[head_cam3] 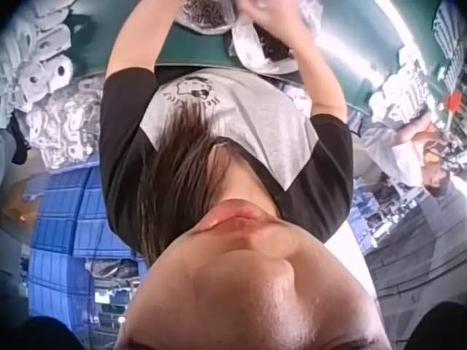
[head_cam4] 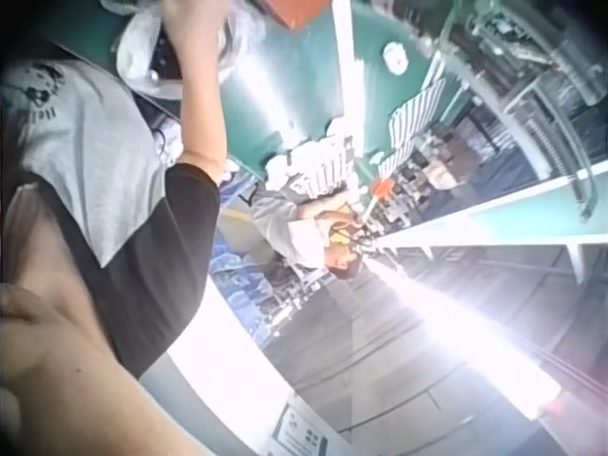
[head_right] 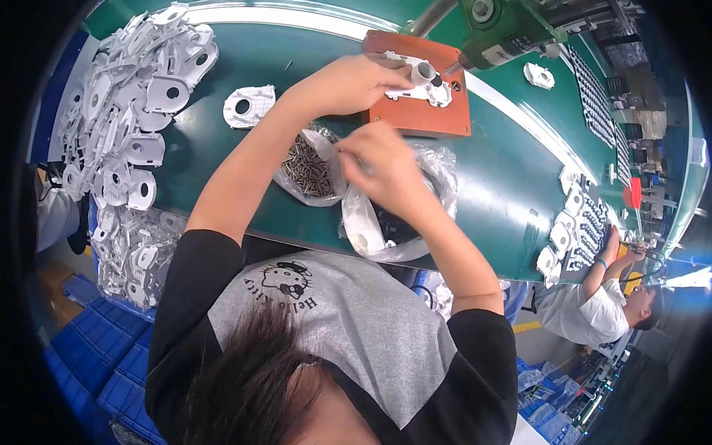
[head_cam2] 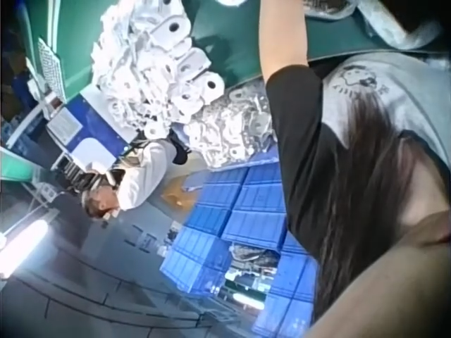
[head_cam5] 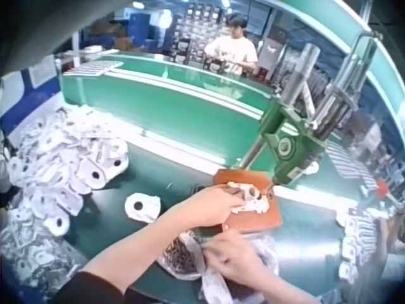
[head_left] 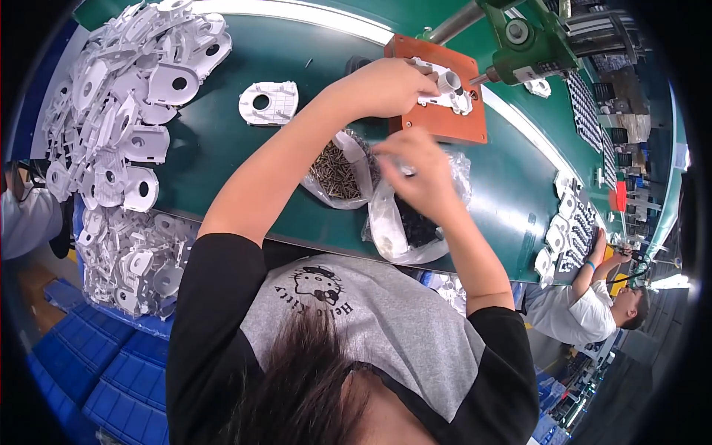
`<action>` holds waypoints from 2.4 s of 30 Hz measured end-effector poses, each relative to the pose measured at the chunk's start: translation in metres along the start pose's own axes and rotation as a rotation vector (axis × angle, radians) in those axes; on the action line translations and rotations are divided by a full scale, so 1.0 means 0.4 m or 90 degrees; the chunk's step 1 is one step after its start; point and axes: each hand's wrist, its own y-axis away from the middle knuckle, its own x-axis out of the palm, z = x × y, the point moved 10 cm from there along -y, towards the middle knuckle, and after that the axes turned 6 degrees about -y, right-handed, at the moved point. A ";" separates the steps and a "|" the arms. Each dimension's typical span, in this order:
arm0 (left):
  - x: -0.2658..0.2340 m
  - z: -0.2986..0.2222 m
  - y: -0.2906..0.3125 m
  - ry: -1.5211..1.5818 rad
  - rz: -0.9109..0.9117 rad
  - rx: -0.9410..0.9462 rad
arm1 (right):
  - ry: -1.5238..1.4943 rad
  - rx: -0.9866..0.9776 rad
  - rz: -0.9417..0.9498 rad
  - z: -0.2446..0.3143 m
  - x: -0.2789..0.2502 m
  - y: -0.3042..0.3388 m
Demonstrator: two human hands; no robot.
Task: Assembling small components into a plastic housing using a manual lever press on an assembly line.
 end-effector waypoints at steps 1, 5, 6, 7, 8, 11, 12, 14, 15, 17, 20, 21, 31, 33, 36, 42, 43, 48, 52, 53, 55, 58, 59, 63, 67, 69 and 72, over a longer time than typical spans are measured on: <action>-0.006 -0.005 -0.003 0.001 0.000 0.003 | -0.051 -0.008 0.049 0.014 0.046 -0.004; -0.029 -0.011 -0.001 0.111 -0.016 -0.004 | -0.048 0.015 0.143 -0.004 0.164 -0.015; -0.036 -0.017 0.001 0.132 -0.030 0.005 | 0.030 0.063 0.154 -0.029 0.180 -0.019; -0.038 -0.017 0.003 0.130 -0.031 0.003 | 0.108 0.109 0.168 -0.052 0.192 -0.020; -0.037 -0.016 0.005 0.126 -0.029 0.000 | 0.107 0.108 0.167 -0.055 0.198 -0.021; -0.036 -0.012 0.003 0.130 -0.019 0.004 | 0.149 0.099 0.173 -0.064 0.215 -0.017; -0.034 -0.014 0.003 0.138 -0.012 0.012 | 0.140 0.086 0.160 -0.062 0.214 -0.020; -0.032 -0.019 0.003 0.127 -0.013 0.015 | 0.135 0.077 0.142 -0.068 0.212 -0.017; -0.033 -0.020 0.003 0.115 -0.016 0.016 | 0.140 0.061 0.132 -0.067 0.214 -0.012; -0.019 -0.021 0.000 0.076 -0.035 0.032 | 0.149 0.044 0.119 -0.062 0.210 -0.013; -0.023 -0.038 -0.002 0.026 -0.059 0.058 | 0.104 0.054 0.105 -0.060 0.189 -0.016; -0.026 -0.048 -0.002 0.017 -0.066 0.064 | 0.009 0.097 0.101 -0.066 0.172 -0.015; -0.014 -0.128 0.013 -0.218 -0.114 0.096 | -0.369 0.364 -0.178 -0.249 -0.231 0.064; -0.006 -0.140 0.017 -0.251 -0.126 0.096 | -0.262 0.366 -0.224 -0.323 -0.291 0.067; 0.001 -0.150 0.012 -0.263 -0.132 0.095 | -0.223 0.332 -0.269 -0.375 -0.303 0.054; -0.007 -0.142 0.020 -0.254 -0.136 0.091 | -0.203 0.347 -0.274 -0.399 -0.285 0.031; -0.008 -0.138 0.019 -0.267 -0.133 0.081 | -0.232 0.351 -0.279 -0.406 -0.284 0.027; -0.014 -0.144 0.017 -0.255 -0.136 0.087 | -0.330 0.377 -0.283 -0.424 -0.278 0.027; -0.011 -0.141 0.015 -0.219 -0.139 0.097 | -0.325 0.413 -0.259 -0.422 -0.273 0.016; -0.010 -0.140 0.015 -0.219 -0.138 0.097 | -0.312 0.435 -0.241 -0.423 -0.268 0.015; -0.013 -0.137 0.018 -0.225 -0.146 0.089 | -0.296 0.447 -0.261 -0.421 -0.263 0.006; -0.010 -0.136 0.017 -0.249 -0.141 0.088 | -0.258 0.431 -0.266 -0.431 -0.267 0.007; -0.009 -0.136 0.017 -0.250 -0.141 0.087 | -0.238 0.403 -0.250 -0.428 -0.268 0.001; -0.008 -0.136 0.016 -0.249 -0.138 0.089 | -0.114 0.324 -0.215 -0.395 -0.273 0.002; -0.007 -0.147 0.016 -0.231 -0.143 0.095 | 0.052 0.220 -0.227 -0.323 -0.268 0.011; 0.001 -0.147 0.018 -0.255 -0.149 0.089 | 0.258 0.181 -0.194 -0.266 -0.254 0.024; 0.013 -0.150 0.020 -0.292 -0.152 0.069 | 0.364 0.140 -0.150 -0.230 -0.217 0.057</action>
